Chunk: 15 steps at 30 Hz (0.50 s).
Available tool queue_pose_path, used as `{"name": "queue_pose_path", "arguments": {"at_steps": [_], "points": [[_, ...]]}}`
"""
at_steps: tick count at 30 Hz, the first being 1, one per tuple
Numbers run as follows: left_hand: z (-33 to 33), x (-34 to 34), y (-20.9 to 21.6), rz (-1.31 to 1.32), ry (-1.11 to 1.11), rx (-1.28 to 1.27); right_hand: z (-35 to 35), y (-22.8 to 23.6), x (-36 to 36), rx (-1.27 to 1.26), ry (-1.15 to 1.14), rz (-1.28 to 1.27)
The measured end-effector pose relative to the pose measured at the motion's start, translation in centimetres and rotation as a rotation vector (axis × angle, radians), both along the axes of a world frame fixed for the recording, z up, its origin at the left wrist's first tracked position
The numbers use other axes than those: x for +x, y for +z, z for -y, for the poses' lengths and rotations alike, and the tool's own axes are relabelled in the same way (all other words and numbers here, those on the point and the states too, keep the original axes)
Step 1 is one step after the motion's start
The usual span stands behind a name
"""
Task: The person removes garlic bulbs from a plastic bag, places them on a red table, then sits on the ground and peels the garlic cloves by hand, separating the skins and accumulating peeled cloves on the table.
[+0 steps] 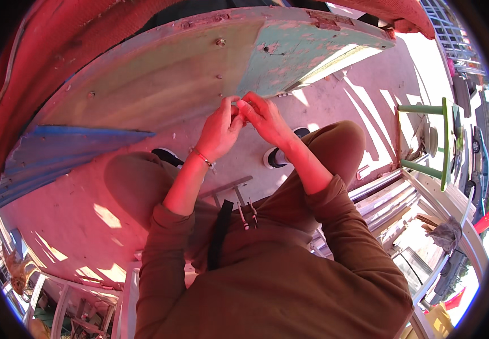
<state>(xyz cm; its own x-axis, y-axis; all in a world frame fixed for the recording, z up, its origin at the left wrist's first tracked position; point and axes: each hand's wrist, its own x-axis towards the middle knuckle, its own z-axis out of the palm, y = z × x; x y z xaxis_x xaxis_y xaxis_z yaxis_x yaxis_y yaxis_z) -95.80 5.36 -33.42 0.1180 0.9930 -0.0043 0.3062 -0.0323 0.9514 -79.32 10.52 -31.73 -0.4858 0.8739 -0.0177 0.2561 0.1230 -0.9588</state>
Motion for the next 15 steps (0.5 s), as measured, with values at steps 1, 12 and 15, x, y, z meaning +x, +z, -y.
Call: {"name": "queue_pose_path", "arguments": {"at_steps": [1, 12, 15], "points": [[0.1, 0.3, 0.4, -0.008, 0.004, 0.017, 0.1, -0.2, -0.1, 0.030, -0.023, 0.000], [0.9, 2.0, -1.0, -0.288, 0.140, 0.306, 1.0, -1.4, -0.6, 0.043, -0.120, 0.002], [1.1, 2.3, -0.7, -0.350, 0.154, 0.361, 1.0, -2.1, -0.5, -0.075, -0.124, -0.047]]}}
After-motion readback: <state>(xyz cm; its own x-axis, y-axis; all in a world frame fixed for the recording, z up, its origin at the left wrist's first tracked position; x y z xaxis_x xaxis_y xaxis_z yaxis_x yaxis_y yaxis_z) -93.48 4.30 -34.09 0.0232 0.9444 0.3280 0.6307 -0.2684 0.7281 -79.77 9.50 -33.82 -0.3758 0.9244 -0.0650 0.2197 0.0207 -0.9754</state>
